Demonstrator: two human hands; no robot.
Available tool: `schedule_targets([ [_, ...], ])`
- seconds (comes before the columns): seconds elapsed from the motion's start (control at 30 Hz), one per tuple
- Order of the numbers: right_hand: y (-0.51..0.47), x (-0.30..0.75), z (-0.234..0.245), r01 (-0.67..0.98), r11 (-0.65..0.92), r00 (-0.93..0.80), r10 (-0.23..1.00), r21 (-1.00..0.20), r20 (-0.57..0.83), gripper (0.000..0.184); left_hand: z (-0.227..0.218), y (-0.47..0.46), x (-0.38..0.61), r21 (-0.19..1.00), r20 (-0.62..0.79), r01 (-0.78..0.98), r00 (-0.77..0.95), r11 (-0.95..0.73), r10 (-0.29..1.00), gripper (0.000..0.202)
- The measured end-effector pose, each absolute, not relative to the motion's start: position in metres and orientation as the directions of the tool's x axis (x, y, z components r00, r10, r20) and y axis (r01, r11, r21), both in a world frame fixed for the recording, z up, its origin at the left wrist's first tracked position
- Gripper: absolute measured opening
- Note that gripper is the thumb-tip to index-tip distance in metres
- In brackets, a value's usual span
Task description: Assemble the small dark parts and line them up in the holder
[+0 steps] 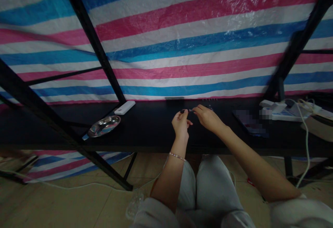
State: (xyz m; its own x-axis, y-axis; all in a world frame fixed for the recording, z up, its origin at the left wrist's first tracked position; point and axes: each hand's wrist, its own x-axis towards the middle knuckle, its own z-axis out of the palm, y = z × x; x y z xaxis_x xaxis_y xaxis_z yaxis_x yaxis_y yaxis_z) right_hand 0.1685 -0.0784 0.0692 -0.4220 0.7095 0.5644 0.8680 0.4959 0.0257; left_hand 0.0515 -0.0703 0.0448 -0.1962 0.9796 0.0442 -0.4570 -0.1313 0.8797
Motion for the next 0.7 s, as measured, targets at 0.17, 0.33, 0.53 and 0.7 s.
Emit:
schedule_targets([
  [0.17, -0.077, 0.169, 0.068, 0.828, 0.561, -0.449, 0.676, -0.013, 0.585, 0.026, 0.043, -0.069, 0.052, 0.888, 0.038, -0.450, -0.127, -0.092, 0.991, 0.037],
  [0.33, -0.079, 0.166, 0.067, 0.771, 0.630, -0.444, 0.638, -0.094, 0.629, 0.041, 0.038, -0.068, 0.052, 0.884, 0.033, -0.461, -0.113, -0.081, 0.993, 0.036],
  [0.53, -0.080, 0.160, 0.069, 0.782, 0.616, -0.443, 0.654, -0.092, 0.613, 0.052, 0.038, -0.069, 0.052, 0.879, 0.037, -0.469, -0.101, -0.080, 0.994, 0.033],
  [0.7, -0.077, 0.155, 0.066, 0.806, 0.590, -0.449, 0.664, -0.049, 0.598, 0.052, 0.037, -0.070, 0.052, 0.885, 0.025, -0.462, -0.096, -0.067, 0.995, 0.031],
])
